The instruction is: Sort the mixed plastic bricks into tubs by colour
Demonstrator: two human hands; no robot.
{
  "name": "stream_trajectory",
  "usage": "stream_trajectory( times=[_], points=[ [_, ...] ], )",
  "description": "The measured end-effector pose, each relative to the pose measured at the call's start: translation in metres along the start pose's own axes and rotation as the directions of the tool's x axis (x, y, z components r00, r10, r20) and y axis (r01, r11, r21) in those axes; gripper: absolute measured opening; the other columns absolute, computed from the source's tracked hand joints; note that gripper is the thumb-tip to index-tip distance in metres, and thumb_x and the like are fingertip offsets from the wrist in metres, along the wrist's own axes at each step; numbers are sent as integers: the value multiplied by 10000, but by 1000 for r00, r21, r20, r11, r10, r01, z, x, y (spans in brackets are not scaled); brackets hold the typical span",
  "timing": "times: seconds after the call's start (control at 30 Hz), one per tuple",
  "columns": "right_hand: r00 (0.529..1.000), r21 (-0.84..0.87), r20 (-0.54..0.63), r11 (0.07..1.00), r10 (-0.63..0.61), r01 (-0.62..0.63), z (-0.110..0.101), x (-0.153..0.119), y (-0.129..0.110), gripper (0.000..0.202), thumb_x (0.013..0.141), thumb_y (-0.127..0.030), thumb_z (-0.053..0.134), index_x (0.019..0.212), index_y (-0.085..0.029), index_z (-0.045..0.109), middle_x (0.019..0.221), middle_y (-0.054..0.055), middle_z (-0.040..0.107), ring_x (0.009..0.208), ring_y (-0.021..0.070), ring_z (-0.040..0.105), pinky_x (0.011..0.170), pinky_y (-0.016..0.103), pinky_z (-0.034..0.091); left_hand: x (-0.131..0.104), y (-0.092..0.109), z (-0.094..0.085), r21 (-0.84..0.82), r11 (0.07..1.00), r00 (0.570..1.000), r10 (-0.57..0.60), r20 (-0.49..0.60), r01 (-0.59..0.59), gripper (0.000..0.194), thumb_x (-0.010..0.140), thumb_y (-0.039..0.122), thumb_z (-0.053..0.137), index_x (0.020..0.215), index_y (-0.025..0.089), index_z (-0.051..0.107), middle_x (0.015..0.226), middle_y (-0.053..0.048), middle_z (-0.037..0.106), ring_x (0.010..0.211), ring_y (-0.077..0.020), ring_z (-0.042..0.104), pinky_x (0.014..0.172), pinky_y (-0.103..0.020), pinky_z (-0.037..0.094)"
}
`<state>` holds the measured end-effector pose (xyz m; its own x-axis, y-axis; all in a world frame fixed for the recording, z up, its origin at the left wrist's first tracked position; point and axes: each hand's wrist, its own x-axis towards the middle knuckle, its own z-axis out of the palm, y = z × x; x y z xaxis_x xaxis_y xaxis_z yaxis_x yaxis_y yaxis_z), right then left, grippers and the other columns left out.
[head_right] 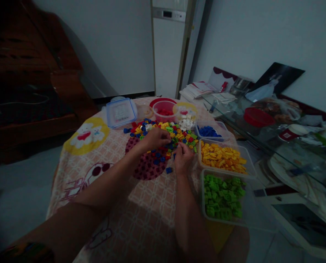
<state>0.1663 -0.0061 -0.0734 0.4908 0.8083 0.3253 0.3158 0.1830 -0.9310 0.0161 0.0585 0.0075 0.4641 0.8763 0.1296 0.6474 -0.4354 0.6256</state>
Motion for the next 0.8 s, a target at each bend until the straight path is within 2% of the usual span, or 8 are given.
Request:
stream_trajectory(
  times=[0.13, 0.27, 0.4, 0.47, 0.57, 0.63, 0.7, 0.8],
  points=[
    [1000, -35, -20, 999, -14, 13, -2, 0, -1, 371, 855, -421, 563, 972, -158, 797, 626, 29, 722, 623, 220, 666, 713, 347, 540, -21, 11, 17, 175, 984, 991, -2, 131, -21, 118, 797, 168, 695, 826, 168, 810, 769, -57, 760, 751, -201, 701, 736, -279, 499],
    [999, -47, -26, 999, -26, 25, -3, 1, 2, 358, 859, -411, 569, 975, -164, 801, 633, 26, 727, 635, 222, 669, 727, 351, 547, -32, 15, 31, 323, 946, 986, -60, 158, 6, 123, 813, 216, 699, 876, 198, 802, 874, -99, 778, 905, -262, 735, 790, -309, 520],
    [1000, -21, -22, 1000, -15, 15, -2, 1, 6, 382, 864, -423, 568, 1004, -153, 799, 645, 29, 726, 634, 218, 671, 724, 348, 550, -35, 12, 44, 333, 943, 990, -34, 140, -15, 217, 869, 198, 619, 998, 198, 793, 938, -129, 784, 965, -277, 744, 835, -335, 536],
    [1000, -25, -23, 999, -20, 19, -2, 1, 7, 385, 867, -429, 566, 1005, -154, 797, 662, 36, 733, 651, 219, 676, 737, 352, 553, -34, 8, 45, 300, 954, 988, -25, 150, -21, 195, 854, 183, 629, 960, 182, 793, 941, -132, 788, 954, -277, 746, 830, -335, 543],
    [999, -34, -22, 999, -33, 33, -2, 1, 7, 381, 879, -431, 556, 1001, -161, 796, 673, 41, 739, 668, 223, 681, 753, 361, 557, -28, -2, 40, 131, 991, 991, -7, 134, -11, 105, 808, 164, 684, 853, 167, 778, 856, -85, 785, 864, -233, 746, 798, -297, 551],
    [999, -28, -9, 999, -47, 47, -2, 0, 6, 376, 884, -425, 555, 1001, -161, 796, 685, 46, 744, 666, 224, 684, 747, 362, 560, -23, -8, 38, -139, 990, 992, -12, 126, 29, 84, 828, 169, 683, 851, 157, 763, 767, -40, 767, 755, -179, 733, 747, -262, 560],
    [998, -24, 1, 998, -65, 65, -1, 0, 5, 364, 882, -421, 561, 993, -167, 797, 750, 63, 771, 690, 227, 697, 748, 363, 566, -20, -14, 39, -465, 874, 982, -69, 175, 144, 91, 866, 197, 686, 893, 139, 751, 710, -22, 753, 663, -143, 716, 682, -241, 570],
    [995, -25, 18, 995, -95, 95, -2, -1, 5, 352, 881, -421, 566, 985, -179, 799, 904, 95, 807, 785, 241, 728, 788, 372, 576, -16, -18, 40, -761, 582, 957, -141, 253, 287, 159, 851, 238, 777, 939, 109, 747, 698, -36, 756, 628, -122, 714, 642, -222, 584]
  ],
)
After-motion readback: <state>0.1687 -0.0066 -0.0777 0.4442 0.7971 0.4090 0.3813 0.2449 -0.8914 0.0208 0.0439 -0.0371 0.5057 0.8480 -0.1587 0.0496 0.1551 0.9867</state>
